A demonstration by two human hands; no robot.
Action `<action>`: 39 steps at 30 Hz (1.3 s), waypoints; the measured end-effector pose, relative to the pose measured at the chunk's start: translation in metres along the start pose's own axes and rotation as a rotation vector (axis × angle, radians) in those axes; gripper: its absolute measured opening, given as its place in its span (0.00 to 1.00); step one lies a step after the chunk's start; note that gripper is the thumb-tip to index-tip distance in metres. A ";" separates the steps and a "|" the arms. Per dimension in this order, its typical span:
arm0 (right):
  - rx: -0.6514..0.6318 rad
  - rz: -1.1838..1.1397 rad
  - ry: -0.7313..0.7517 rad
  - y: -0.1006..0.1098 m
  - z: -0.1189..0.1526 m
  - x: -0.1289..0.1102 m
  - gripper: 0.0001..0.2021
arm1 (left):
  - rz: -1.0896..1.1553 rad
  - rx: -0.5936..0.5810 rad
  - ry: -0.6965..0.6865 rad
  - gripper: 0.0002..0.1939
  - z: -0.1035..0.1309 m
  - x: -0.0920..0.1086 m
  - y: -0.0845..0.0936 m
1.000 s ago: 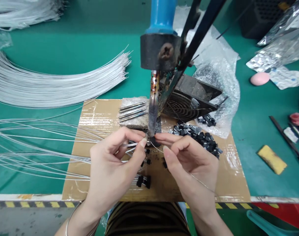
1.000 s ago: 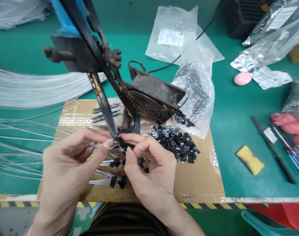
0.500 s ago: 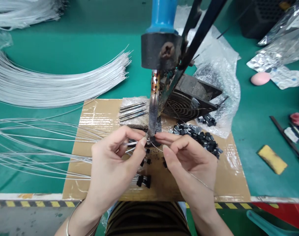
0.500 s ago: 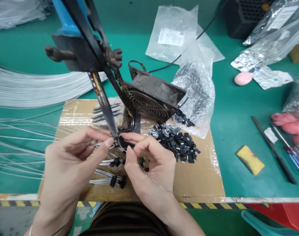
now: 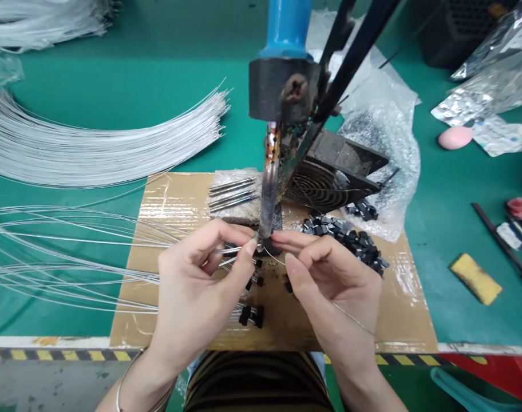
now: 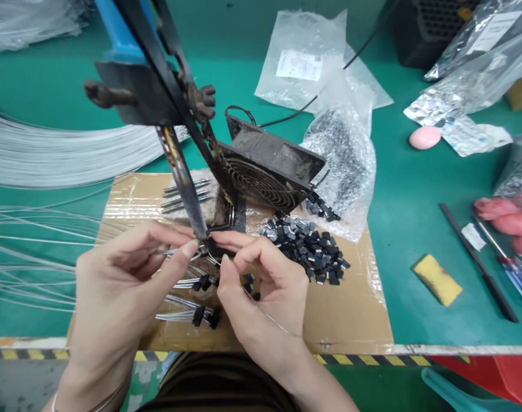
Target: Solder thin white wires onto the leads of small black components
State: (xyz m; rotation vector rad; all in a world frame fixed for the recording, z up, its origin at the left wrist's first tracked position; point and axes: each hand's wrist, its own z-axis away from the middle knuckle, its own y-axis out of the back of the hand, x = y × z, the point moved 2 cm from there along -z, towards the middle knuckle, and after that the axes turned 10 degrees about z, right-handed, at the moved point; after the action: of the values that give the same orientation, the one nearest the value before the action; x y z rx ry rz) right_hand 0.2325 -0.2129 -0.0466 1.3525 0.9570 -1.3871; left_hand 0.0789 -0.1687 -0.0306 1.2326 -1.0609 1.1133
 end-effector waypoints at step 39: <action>0.055 0.077 0.117 -0.003 0.003 0.006 0.12 | -0.059 -0.047 -0.078 0.08 0.000 -0.005 0.002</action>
State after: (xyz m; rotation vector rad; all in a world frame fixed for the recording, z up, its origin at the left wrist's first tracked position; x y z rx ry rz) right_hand 0.2289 -0.2153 -0.0522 1.5106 0.9390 -1.2963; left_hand 0.0760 -0.1690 -0.0352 1.2701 -1.0962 0.9968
